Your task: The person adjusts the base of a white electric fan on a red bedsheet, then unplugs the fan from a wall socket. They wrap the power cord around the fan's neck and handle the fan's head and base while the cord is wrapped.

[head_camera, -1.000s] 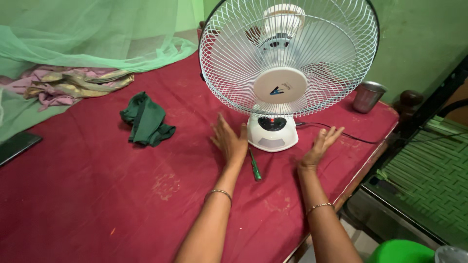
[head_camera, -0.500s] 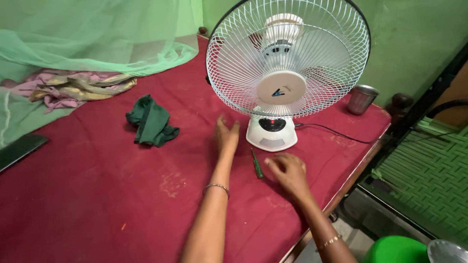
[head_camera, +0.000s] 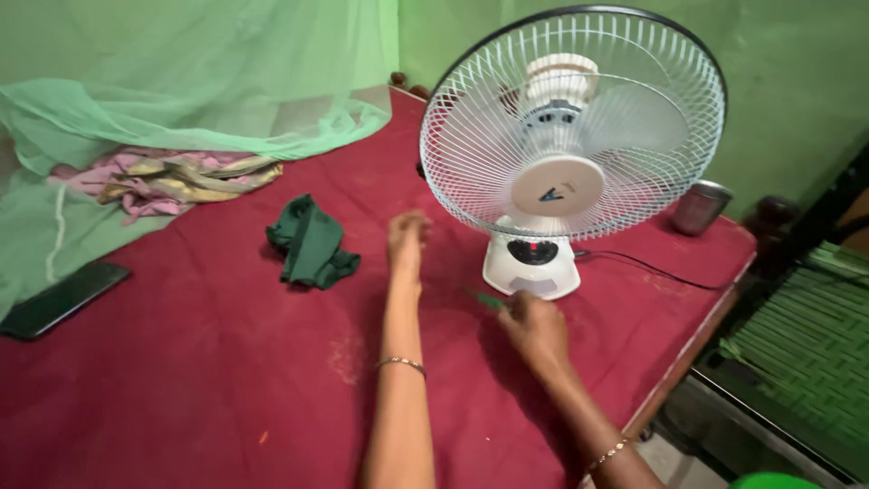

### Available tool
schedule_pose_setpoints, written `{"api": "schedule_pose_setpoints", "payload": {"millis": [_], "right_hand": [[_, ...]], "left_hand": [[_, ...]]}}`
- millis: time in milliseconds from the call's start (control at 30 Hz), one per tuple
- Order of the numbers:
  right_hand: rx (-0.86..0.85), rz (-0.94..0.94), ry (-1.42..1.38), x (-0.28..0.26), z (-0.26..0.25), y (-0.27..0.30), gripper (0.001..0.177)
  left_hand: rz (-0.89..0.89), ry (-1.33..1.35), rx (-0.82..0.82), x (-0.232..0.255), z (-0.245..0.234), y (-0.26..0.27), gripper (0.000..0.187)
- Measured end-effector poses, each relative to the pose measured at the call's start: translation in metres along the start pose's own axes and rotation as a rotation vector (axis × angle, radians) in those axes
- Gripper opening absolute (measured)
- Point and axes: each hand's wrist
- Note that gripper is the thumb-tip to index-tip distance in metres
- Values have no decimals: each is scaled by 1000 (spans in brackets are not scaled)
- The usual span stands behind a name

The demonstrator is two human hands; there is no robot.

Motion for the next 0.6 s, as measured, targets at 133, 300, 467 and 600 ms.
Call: {"api": "schedule_pose_setpoints", "payload": {"millis": [133, 300, 467, 600], "right_hand": [[40, 47, -505, -3, 0, -31, 26], [53, 282, -1018, -19, -27, -41, 27], [272, 226, -1250, -37, -68, -34, 21], [484, 175, -1350, -45, -103, -28, 16]], "left_hand": [[45, -387, -705, 26, 0, 18, 41], [21, -469, -1040, 42, 11, 34, 42], [19, -304, -1003, 82, 14, 49, 37], [126, -271, -912, 120, 27, 74, 32]]}}
Point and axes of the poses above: each hand's wrist, its own y-axis away from the middle knuckle, its own z-axis out of the palm, x = y × z, and after that the axes turned 6 degrees about x, right-handed
